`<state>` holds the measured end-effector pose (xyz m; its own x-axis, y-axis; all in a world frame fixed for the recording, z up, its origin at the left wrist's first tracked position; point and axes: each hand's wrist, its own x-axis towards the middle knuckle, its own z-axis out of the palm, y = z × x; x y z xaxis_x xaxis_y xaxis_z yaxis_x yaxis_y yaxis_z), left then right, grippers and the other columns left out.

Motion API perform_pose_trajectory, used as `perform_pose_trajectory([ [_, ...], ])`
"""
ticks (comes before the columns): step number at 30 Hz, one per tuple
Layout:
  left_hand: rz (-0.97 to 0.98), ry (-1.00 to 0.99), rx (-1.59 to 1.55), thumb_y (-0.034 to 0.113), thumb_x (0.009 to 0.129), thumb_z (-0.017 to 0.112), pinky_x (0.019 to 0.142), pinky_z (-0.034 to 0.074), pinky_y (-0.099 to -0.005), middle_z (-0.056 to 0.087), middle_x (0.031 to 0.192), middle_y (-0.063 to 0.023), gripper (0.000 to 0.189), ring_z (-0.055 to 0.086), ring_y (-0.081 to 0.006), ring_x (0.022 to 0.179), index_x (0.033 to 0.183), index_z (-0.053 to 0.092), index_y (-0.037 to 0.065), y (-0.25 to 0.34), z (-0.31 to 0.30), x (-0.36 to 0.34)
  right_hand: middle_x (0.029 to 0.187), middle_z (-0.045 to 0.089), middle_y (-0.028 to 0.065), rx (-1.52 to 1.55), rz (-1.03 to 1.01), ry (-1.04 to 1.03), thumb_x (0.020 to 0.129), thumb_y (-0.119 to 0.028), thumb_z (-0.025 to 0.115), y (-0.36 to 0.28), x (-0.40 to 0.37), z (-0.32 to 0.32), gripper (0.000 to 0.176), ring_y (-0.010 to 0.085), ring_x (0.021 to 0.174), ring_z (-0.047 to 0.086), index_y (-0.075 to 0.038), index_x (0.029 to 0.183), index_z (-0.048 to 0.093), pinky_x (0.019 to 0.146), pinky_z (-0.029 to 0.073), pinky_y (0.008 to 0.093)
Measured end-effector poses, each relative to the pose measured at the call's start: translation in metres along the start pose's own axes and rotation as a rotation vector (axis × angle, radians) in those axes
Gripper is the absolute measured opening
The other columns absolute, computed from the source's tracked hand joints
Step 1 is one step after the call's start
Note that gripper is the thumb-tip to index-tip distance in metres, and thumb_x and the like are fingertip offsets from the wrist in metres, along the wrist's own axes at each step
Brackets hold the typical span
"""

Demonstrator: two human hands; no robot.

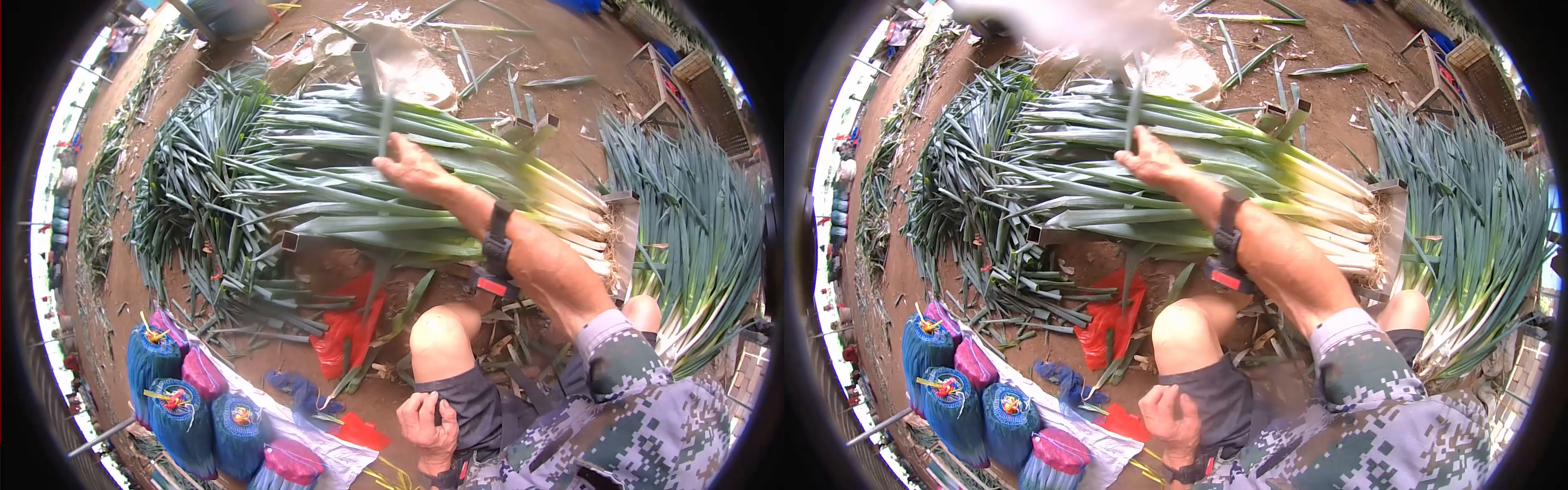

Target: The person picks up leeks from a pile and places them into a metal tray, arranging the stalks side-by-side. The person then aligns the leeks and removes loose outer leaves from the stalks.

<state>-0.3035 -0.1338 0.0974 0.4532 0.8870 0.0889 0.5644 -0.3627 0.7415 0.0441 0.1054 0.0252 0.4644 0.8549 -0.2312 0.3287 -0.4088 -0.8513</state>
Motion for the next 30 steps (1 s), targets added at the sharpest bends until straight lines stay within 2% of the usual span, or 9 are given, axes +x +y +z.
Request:
perform_pose_trajectory([
  [6,0.003,-0.001,-0.019,0.002,0.075,0.067,0.080,0.049,-0.0444,0.058,0.099,-0.0156,0.025,0.058,-0.0336,0.090,0.099,0.063,0.002,-0.014,0.003,0.011,0.144,0.052,0.0190,-0.313,-0.324,0.043,0.090,-0.032,0.062,-0.016,-0.018,0.049,0.067,0.0335,0.135,0.045,-0.006,0.148,0.040,0.113,0.033,0.0490],
  [8,0.002,-0.008,-0.019,0.002,0.076,0.066,0.080,0.049,-0.0449,0.058,0.099,-0.0158,0.025,0.058,-0.0341,0.090,0.100,0.062,0.002,-0.016,0.003,0.011,0.129,0.061,0.0098,-0.497,-0.512,-0.121,0.089,-0.029,0.061,-0.018,-0.024,0.043,0.045,0.0298,0.128,0.050,-0.009,0.129,0.057,0.112,0.032,0.0509],
  [10,-0.004,-0.005,-0.023,0.002,0.076,0.065,0.080,0.049,-0.0449,0.057,0.098,-0.0157,0.024,0.058,-0.0342,0.090,0.100,0.061,0.002,-0.015,0.004,0.010,0.129,0.060,0.0078,-0.754,-0.624,-0.088,0.090,-0.031,0.063,-0.012,-0.028,0.045,0.039,0.0282,0.128,0.049,-0.011,0.123,0.060,0.112,0.031,0.0547],
  [14,0.015,0.000,-0.044,0.002,0.076,0.065,0.081,0.048,-0.0442,0.057,0.098,-0.0155,0.024,0.058,-0.0342,0.090,0.100,0.060,0.002,-0.019,0.004,0.006,0.135,0.054,0.0086,-0.732,-0.637,0.040,0.091,-0.042,0.064,-0.004,-0.033,0.049,0.047,0.0292,0.130,0.047,-0.011,0.126,0.059,0.110,0.032,0.0567],
  [20,0.071,0.002,-0.078,0.005,0.079,0.064,0.079,0.048,-0.0440,0.056,0.095,-0.0149,0.020,0.057,-0.0331,0.088,0.098,0.059,0.002,-0.023,0.003,-0.004,0.135,0.057,0.0165,-0.476,-0.476,0.085,0.095,-0.040,0.065,-0.030,-0.048,-0.020,0.056,0.0333,0.122,0.057,-0.005,0.137,0.054,0.103,0.047,0.0437],
  [23,0.106,-0.014,-0.106,0.005,0.079,0.063,0.079,0.047,-0.0438,0.056,0.092,-0.0142,0.015,0.057,-0.0324,0.085,0.093,0.059,0.002,-0.023,0.001,-0.009,0.129,0.062,0.0231,0.144,-0.202,0.070,0.098,-0.040,0.065,-0.040,-0.072,-0.083,0.062,0.0270,0.097,0.069,0.002,0.141,0.048,0.086,0.058,0.0376],
  [24,0.123,-0.016,-0.119,0.004,0.079,0.063,0.078,0.047,-0.0435,0.056,0.091,-0.0140,0.014,0.057,-0.0322,0.085,0.092,0.059,0.002,-0.022,0.002,-0.009,0.119,0.065,0.0195,0.460,-0.091,0.145,0.100,-0.037,0.062,-0.046,-0.095,-0.098,0.057,0.0213,0.093,0.069,0.002,0.139,0.049,0.079,0.059,0.0336],
  [27,0.238,-0.065,-0.095,-0.001,0.079,0.065,0.076,0.048,-0.0430,0.059,0.089,-0.0136,0.014,0.058,-0.0318,0.082,0.092,0.062,0.002,-0.010,-0.002,0.001,0.106,0.066,0.0109,0.560,0.040,0.431,0.103,-0.033,0.058,-0.034,-0.147,-0.129,0.040,0.0160,0.082,0.068,0.001,0.124,0.056,0.070,0.058,0.0291],
  [30,0.342,-0.058,-0.221,-0.004,0.081,0.069,0.077,0.051,-0.0422,0.064,0.092,-0.0151,0.021,0.063,-0.0341,0.087,0.101,0.066,0.002,0.027,0.002,0.017,0.103,0.067,0.0091,0.740,0.103,0.445,0.104,-0.036,0.055,-0.033,-0.221,-0.146,0.034,0.0174,0.081,0.068,-0.005,0.116,0.059,0.071,0.058,0.0330],
])
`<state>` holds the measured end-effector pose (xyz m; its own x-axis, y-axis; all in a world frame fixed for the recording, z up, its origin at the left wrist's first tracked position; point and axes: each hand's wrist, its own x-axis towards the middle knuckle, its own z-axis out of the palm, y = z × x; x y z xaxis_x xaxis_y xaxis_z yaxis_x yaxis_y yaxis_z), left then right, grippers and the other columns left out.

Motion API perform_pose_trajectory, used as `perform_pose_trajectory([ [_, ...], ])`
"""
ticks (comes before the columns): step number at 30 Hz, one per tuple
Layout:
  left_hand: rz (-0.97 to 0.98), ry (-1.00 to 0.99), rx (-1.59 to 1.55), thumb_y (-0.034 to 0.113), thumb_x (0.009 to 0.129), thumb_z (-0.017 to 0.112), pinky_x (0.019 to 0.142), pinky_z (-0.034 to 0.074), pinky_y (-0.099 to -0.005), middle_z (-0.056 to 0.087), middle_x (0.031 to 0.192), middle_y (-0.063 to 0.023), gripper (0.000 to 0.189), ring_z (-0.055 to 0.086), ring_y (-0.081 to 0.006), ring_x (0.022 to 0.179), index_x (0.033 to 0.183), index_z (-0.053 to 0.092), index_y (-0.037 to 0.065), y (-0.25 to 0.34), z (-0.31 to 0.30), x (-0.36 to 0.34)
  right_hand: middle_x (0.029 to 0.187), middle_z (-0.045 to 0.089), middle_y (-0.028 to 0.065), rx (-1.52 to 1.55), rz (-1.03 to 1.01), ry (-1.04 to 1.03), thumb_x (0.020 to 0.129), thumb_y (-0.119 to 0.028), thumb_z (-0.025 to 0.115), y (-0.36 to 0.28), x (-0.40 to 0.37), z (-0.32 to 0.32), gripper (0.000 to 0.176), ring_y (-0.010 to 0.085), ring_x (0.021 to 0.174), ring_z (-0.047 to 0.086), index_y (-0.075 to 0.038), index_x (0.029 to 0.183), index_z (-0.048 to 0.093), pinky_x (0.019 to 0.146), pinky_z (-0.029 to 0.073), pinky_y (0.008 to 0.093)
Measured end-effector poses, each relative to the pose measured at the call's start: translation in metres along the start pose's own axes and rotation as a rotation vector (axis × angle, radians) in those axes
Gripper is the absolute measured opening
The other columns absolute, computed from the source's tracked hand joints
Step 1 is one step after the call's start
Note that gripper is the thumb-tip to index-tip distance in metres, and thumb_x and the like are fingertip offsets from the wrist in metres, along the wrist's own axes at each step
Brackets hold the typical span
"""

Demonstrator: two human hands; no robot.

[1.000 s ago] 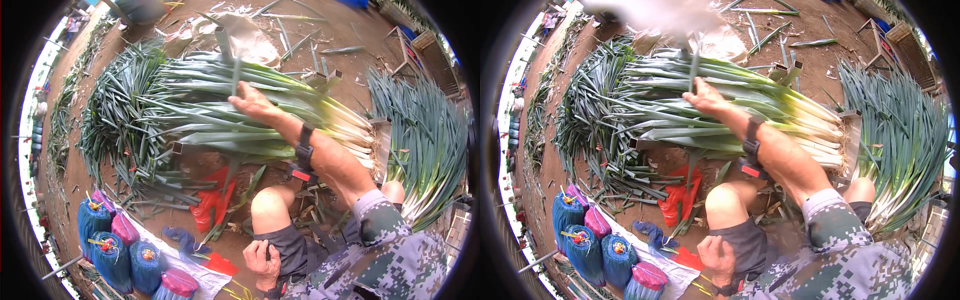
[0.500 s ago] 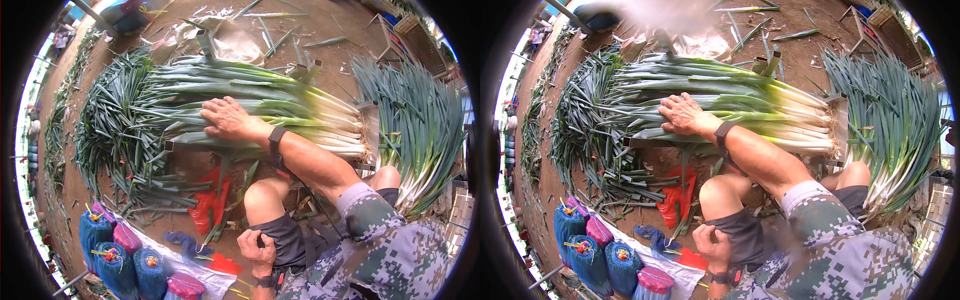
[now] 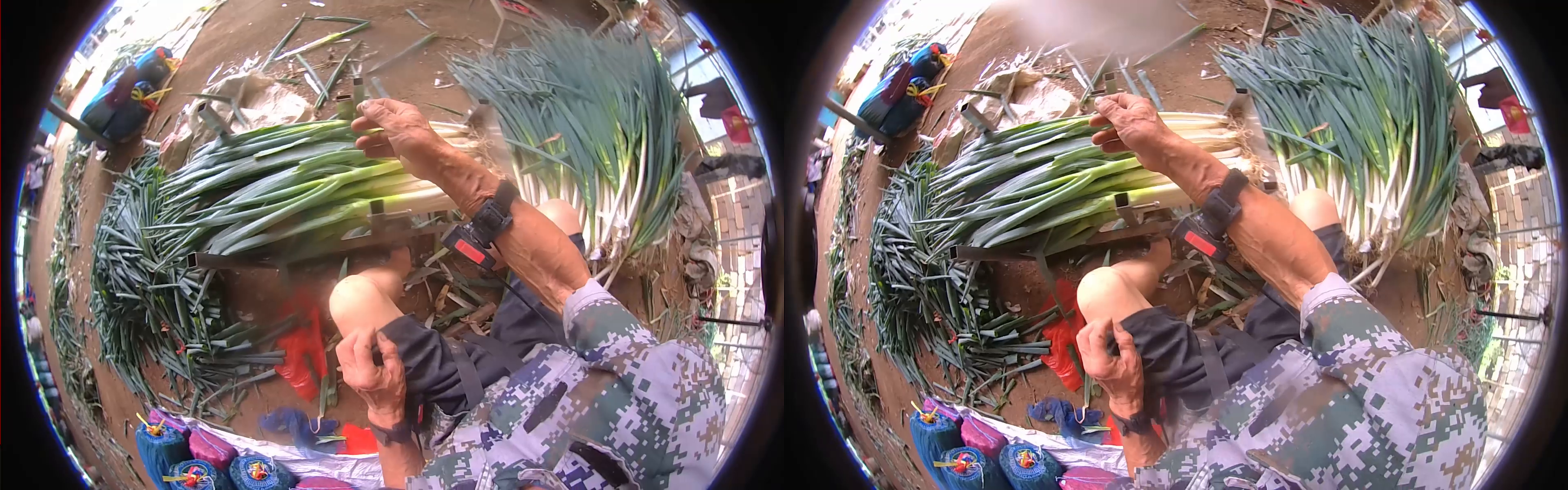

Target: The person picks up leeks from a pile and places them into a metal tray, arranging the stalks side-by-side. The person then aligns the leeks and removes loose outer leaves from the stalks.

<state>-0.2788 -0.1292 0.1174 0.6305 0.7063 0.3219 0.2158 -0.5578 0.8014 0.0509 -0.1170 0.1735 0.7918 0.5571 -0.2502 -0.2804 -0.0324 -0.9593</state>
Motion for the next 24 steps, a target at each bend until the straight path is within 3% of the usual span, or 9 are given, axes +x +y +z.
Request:
perform_pose_trajectory([
  [4,-0.206,-0.398,-0.498,0.010,0.088,0.075,0.083,0.055,-0.0357,0.070,0.108,-0.0142,0.035,0.069,-0.0244,0.092,0.120,0.062,0.000,0.055,0.044,0.020,0.104,0.066,0.0085,0.238,0.048,0.077,0.102,-0.035,0.058,-0.007,-0.048,-0.067,0.035,0.0180,0.084,0.066,-0.006,0.120,0.062,0.075,0.057,0.0347],
  [7,-0.322,-0.698,-0.839,0.020,0.089,0.078,0.082,0.055,-0.0316,0.070,0.107,-0.0135,0.057,0.068,-0.0179,0.092,0.135,0.050,0.000,0.097,0.096,0.010,0.099,0.066,0.0069,0.351,0.004,0.137,0.101,-0.033,0.060,-0.005,-0.072,-0.107,0.032,0.0178,0.079,0.065,-0.006,0.117,0.063,0.072,0.056,0.0347],
  [9,-0.340,-0.823,-0.917,0.019,0.091,0.075,0.080,0.053,-0.0280,0.068,0.103,-0.0101,0.056,0.065,-0.0140,0.091,0.137,0.048,0.000,0.127,0.105,-0.007,0.097,0.066,0.0058,0.347,-0.062,0.139,0.101,-0.033,0.060,-0.005,-0.098,-0.123,0.031,0.0171,0.078,0.065,-0.006,0.116,0.063,0.071,0.056,0.0338],
  [12,-0.422,-0.871,-0.962,0.019,0.092,0.075,0.075,0.052,-0.0254,0.066,0.096,-0.0055,0.052,0.065,-0.0121,0.084,0.134,0.051,0.000,0.153,0.114,-0.038,0.090,0.066,0.0053,-0.015,-0.161,0.254,0.102,-0.035,0.058,0.003,-0.137,-0.141,0.032,0.0127,0.077,0.064,-0.006,0.113,0.065,0.070,0.055,0.0303],
  [14,-0.534,-0.910,-0.980,0.021,0.091,0.076,0.073,0.052,-0.0251,0.067,0.092,-0.0058,0.052,0.065,-0.0121,0.081,0.132,0.054,0.000,0.154,0.148,-0.055,0.088,0.068,0.0091,-0.434,-0.326,0.164,0.101,-0.035,0.058,0.032,-0.140,-0.181,0.032,0.0192,0.077,0.067,-0.005,0.110,0.066,0.072,0.055,0.0346],
  [16,-0.561,-0.942,-0.946,0.024,0.089,0.078,0.073,0.054,-0.0268,0.066,0.089,-0.0073,0.055,0.065,-0.0136,0.080,0.132,0.054,-0.002,0.161,0.149,-0.073,0.089,0.070,0.0135,-0.901,-0.535,0.234,0.096,-0.032,0.062,0.051,-0.175,-0.194,0.028,0.0319,0.080,0.069,-0.005,0.104,0.064,0.075,0.055,0.0415],
  [18,-0.545,-1.005,-0.940,0.025,0.089,0.079,0.073,0.055,-0.0278,0.066,0.090,-0.0079,0.057,0.066,-0.0144,0.081,0.132,0.054,-0.004,0.165,0.146,-0.083,0.096,0.068,0.0161,-0.967,-0.395,-0.003,0.093,-0.029,0.062,0.056,-0.201,-0.203,0.025,0.0368,0.092,0.067,-0.007,0.104,0.064,0.082,0.054,0.0455],
  [20,-0.547,-1.065,-0.910,0.027,0.089,0.079,0.074,0.056,-0.0289,0.066,0.090,-0.0085,0.059,0.066,-0.0153,0.082,0.132,0.053,-0.005,0.174,0.147,-0.092,0.100,0.066,0.0153,-1.100,-0.401,-0.060,0.092,-0.028,0.063,0.056,-0.219,-0.214,0.025,0.0344,0.099,0.065,-0.007,0.104,0.064,0.084,0.052,0.0455],
  [24,-0.500,-1.086,-0.927,0.023,0.095,0.072,0.080,0.056,-0.0307,0.065,0.106,-0.0134,0.049,0.065,-0.0165,0.090,0.129,0.053,-0.006,0.181,0.174,-0.089,0.101,0.065,0.0133,-0.975,-0.446,0.106,0.092,-0.026,0.063,0.046,-0.220,-0.261,0.023,0.0342,0.098,0.065,-0.007,0.105,0.064,0.083,0.053,0.0441],
])
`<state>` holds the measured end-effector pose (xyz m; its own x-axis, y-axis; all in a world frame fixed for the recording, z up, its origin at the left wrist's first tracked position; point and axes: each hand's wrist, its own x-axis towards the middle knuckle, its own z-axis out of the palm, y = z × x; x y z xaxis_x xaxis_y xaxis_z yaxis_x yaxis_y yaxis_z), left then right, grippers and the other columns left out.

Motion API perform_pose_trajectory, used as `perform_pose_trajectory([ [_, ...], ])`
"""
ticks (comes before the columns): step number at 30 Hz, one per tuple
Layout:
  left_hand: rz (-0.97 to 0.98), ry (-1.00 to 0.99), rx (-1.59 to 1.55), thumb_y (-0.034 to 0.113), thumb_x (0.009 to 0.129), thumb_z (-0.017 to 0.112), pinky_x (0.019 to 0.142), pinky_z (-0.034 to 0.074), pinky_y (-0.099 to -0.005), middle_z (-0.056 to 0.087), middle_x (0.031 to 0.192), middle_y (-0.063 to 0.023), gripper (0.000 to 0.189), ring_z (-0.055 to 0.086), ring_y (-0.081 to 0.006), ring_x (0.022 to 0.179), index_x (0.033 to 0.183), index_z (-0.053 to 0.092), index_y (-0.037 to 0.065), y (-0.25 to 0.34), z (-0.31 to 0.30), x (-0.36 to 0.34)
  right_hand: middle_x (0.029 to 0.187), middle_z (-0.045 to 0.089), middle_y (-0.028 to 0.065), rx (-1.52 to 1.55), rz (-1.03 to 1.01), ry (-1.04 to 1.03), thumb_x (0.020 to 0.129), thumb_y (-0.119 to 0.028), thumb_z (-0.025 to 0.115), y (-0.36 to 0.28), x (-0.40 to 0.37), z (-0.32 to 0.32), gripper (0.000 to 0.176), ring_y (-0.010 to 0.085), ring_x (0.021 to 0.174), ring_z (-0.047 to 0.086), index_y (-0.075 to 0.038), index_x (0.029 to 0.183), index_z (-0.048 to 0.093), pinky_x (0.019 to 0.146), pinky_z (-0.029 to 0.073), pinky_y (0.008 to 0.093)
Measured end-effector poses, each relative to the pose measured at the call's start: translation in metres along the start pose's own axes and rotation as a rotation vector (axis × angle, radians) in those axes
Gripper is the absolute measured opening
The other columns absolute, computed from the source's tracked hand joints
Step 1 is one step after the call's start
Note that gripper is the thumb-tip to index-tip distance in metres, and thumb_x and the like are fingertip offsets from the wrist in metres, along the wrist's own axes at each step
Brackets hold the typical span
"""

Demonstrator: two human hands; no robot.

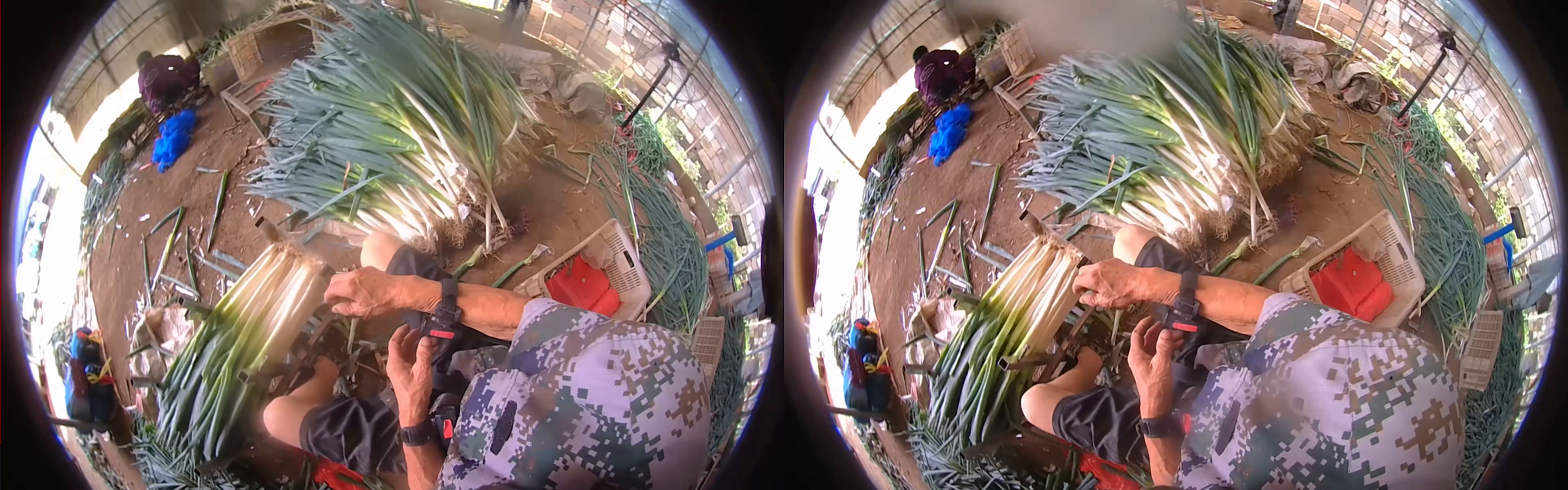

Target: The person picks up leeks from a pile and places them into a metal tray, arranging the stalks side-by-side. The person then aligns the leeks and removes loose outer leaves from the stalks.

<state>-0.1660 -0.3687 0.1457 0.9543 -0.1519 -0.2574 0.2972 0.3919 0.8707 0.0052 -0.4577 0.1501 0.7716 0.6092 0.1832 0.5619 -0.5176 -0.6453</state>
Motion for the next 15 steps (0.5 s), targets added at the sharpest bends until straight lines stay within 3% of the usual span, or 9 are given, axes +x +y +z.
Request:
perform_pose_trajectory([
  [1,0.073,-0.009,0.149,0.019,0.098,0.068,0.083,0.056,-0.0313,0.064,0.113,-0.0136,0.043,0.065,-0.0174,0.094,0.129,0.052,-0.005,-0.004,-0.006,0.006,0.101,0.066,0.0129,-0.031,0.039,0.079,0.092,-0.026,0.064,0.009,-0.003,-0.017,0.023,0.0340,0.096,0.066,-0.007,0.105,0.065,0.081,0.053,0.0430],
  [4,0.093,0.143,0.331,0.015,0.099,0.065,0.078,0.053,-0.0274,0.067,0.101,-0.0075,0.027,0.063,-0.0137,0.089,0.117,0.060,-0.004,0.008,-0.006,0.021,0.093,0.070,0.0140,0.007,0.186,0.353,0.091,-0.021,0.065,0.079,-0.016,-0.069,0.024,0.0301,0.089,0.069,-0.006,0.108,0.067,0.078,0.054,0.0377],
  [5,0.106,0.184,0.263,0.012,0.099,0.063,0.074,0.050,-0.0256,0.067,0.094,-0.0043,0.017,0.061,-0.0112,0.082,0.109,0.064,-0.002,0.009,-0.004,0.023,0.091,0.071,0.0143,0.040,0.338,0.437,0.090,-0.023,0.066,0.112,-0.027,-0.077,0.028,0.0274,0.086,0.070,-0.004,0.110,0.066,0.077,0.054,0.0361],
  [6,0.130,0.171,0.293,0.010,0.099,0.062,0.073,0.050,-0.0255,0.066,0.093,-0.0039,0.015,0.061,-0.0110,0.080,0.109,0.064,-0.002,0.008,-0.003,0.026,0.109,0.071,0.0194,0.076,0.522,0.375,0.094,-0.029,0.065,0.147,-0.042,-0.092,0.038,0.0263,0.104,0.069,-0.001,0.120,0.063,0.091,0.054,0.0364],
  [8,0.169,0.152,0.355,0.008,0.099,0.060,0.070,0.049,-0.0253,0.066,0.090,-0.0031,0.012,0.059,-0.0105,0.077,0.107,0.064,-0.001,0.007,0.000,0.033,0.117,0.069,0.0201,-0.035,0.836,0.445,0.091,-0.030,0.067,0.198,-0.069,-0.117,0.045,0.0277,0.106,0.068,0.000,0.124,0.061,0.091,0.054,0.0372],
  [10,0.339,0.090,0.592,-0.003,0.088,0.066,0.069,0.053,-0.0302,0.067,0.084,-0.0112,0.006,0.065,-0.0207,0.072,0.094,0.065,0.000,0.013,0.010,0.045,0.118,0.068,0.0188,-0.163,1.015,0.530,0.090,-0.032,0.066,0.236,-0.090,-0.141,0.051,0.0298,0.106,0.067,-0.002,0.129,0.058,0.091,0.054,0.0360],
  [11,0.395,0.042,0.618,-0.004,0.085,0.067,0.069,0.053,-0.0320,0.067,0.084,-0.0132,0.010,0.066,-0.0247,0.073,0.093,0.065,0.001,0.022,0.013,0.051,0.133,0.059,0.0216,-0.251,1.075,0.546,0.088,-0.037,0.070,0.249,-0.089,-0.152,0.065,0.0319,0.120,0.060,-0.001,0.138,0.050,0.099,0.050,0.0401],
  [13,0.498,-0.068,0.669,-0.007,0.079,0.071,0.068,0.054,-0.0351,0.068,0.085,-0.0157,0.017,0.067,-0.0310,0.073,0.092,0.066,0.002,0.016,0.021,0.068,0.138,0.053,0.0246,-0.513,1.071,0.622,0.085,-0.039,0.074,0.279,-0.089,-0.163,0.076,0.0361,0.128,0.052,0.002,0.141,0.043,0.106,0.043,0.0453],
  [15,0.559,-0.100,0.727,-0.005,0.076,0.073,0.061,0.052,-0.0347,0.067,0.079,-0.0124,0.019,0.065,-0.0293,0.068,0.091,0.067,0.005,0.003,0.027,0.086,0.142,0.047,0.0266,-0.611,1.121,0.618,0.081,-0.041,0.078,0.292,-0.082,-0.179,0.089,0.0391,0.134,0.045,0.003,0.145,0.034,0.111,0.037,0.0488],
])
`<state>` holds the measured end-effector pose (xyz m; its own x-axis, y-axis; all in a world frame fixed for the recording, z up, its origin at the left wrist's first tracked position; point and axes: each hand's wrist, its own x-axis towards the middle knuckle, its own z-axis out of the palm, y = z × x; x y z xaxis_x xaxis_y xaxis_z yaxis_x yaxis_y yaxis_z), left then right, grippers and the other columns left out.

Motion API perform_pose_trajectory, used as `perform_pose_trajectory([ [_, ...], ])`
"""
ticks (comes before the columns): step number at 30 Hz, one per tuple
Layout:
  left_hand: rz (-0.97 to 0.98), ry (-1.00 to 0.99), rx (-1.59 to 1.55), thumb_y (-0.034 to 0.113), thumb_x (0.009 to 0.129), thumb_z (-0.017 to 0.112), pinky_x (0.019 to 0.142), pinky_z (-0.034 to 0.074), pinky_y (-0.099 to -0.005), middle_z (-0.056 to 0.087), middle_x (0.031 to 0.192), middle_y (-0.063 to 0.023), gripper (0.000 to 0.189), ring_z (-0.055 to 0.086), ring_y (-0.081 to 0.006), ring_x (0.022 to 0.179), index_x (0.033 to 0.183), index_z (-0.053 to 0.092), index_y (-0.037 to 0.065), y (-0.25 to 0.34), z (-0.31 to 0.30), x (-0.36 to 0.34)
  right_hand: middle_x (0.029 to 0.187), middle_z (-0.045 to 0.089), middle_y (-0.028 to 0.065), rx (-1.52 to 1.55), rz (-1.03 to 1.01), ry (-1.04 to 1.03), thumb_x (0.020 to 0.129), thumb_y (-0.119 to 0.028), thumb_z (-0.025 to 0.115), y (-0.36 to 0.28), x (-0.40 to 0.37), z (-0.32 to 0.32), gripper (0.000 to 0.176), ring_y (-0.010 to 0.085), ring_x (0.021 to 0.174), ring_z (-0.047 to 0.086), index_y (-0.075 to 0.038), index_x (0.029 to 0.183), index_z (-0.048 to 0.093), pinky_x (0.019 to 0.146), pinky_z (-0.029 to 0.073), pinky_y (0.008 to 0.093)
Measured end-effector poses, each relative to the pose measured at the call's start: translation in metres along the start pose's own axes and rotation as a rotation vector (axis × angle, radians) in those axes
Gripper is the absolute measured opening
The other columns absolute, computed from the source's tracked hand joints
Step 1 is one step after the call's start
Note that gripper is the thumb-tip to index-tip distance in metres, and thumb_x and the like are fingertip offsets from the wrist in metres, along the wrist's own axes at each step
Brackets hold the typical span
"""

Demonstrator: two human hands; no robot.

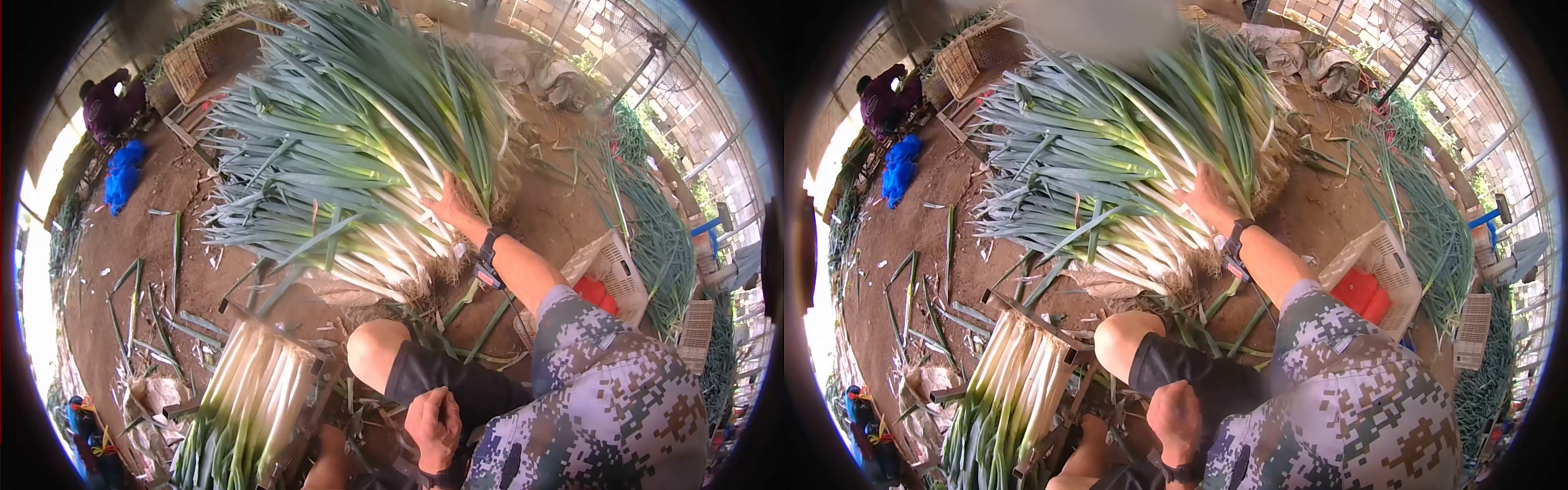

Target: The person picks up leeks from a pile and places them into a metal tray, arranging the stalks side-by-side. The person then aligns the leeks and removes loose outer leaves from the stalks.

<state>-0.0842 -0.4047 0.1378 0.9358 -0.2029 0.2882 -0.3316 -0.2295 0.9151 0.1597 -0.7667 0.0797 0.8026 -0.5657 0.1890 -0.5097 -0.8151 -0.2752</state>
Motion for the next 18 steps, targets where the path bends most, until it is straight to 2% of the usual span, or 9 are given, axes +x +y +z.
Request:
perform_pose_trajectory([
  [2,0.044,-0.013,0.064,-0.004,0.072,0.074,0.056,0.049,-0.0334,0.064,0.072,-0.0097,0.022,0.063,-0.0268,0.061,0.090,0.067,0.006,-0.009,0.005,0.007,0.146,0.042,0.0274,-0.019,0.067,-0.107,0.077,-0.045,0.082,-0.020,0.013,-0.019,0.106,0.0407,0.138,0.039,0.003,0.151,0.023,0.114,0.033,0.0506],
  [5,0.072,-0.026,0.102,-0.004,0.066,0.075,0.051,0.046,-0.0315,0.060,0.065,-0.0069,0.027,0.059,-0.0236,0.054,0.089,0.068,0.008,-0.005,0.000,0.011,0.144,0.044,0.0274,-0.151,-0.005,-0.068,0.071,-0.046,0.086,-0.010,0.016,0.019,0.117,0.0398,0.138,0.038,0.003,0.152,0.018,0.115,0.030,0.0503],
  [9,0.123,0.040,0.025,-0.005,0.063,0.075,0.049,0.045,-0.0304,0.058,0.062,-0.0055,0.029,0.057,-0.0223,0.051,0.089,0.068,0.008,-0.013,0.007,0.013,0.136,0.051,0.0274,-0.091,0.043,-0.003,0.068,-0.039,0.085,0.004,0.020,0.032,0.110,0.0417,0.132,0.044,-0.002,0.151,0.024,0.110,0.033,0.0522],
  [10,0.107,0.037,0.018,-0.005,0.063,0.075,0.049,0.045,-0.0304,0.058,0.062,-0.0055,0.029,0.057,-0.0223,0.051,0.088,0.068,0.008,-0.003,-0.001,0.014,0.129,0.054,0.0272,-0.033,-0.035,0.016,0.069,-0.038,0.081,0.015,0.024,0.029,0.102,0.0428,0.124,0.050,-0.003,0.149,0.028,0.104,0.040,0.0516],
  [14,0.133,0.048,0.017,-0.004,0.064,0.076,0.050,0.045,-0.0307,0.058,0.062,-0.0055,0.028,0.057,-0.0222,0.051,0.088,0.068,0.008,-0.011,0.002,0.010,0.125,0.057,0.0287,-0.014,-0.025,-0.140,0.069,-0.039,0.077,0.033,0.037,0.017,0.094,0.0429,0.113,0.058,0.000,0.143,0.033,0.094,0.048,0.0509],
  [17,0.126,-0.013,-0.009,-0.005,0.065,0.076,0.051,0.046,-0.0311,0.059,0.064,-0.0057,0.027,0.058,-0.0224,0.053,0.088,0.068,0.007,-0.012,-0.004,0.008,0.116,0.061,0.0304,0.010,-0.052,-0.189,0.068,-0.040,0.075,0.015,0.026,-0.011,0.091,0.0445,0.102,0.063,0.001,0.139,0.037,0.090,0.050,0.0517],
  [18,0.124,-0.013,-0.018,-0.005,0.066,0.076,0.051,0.046,-0.0314,0.059,0.064,-0.0059,0.027,0.058,-0.0226,0.053,0.088,0.068,0.007,-0.012,-0.004,0.007,0.109,0.064,0.0232,0.037,-0.088,-0.195,0.072,-0.036,0.075,0.008,0.021,-0.020,0.082,0.0376,0.095,0.066,0.003,0.136,0.042,0.085,0.053,0.0459],
])
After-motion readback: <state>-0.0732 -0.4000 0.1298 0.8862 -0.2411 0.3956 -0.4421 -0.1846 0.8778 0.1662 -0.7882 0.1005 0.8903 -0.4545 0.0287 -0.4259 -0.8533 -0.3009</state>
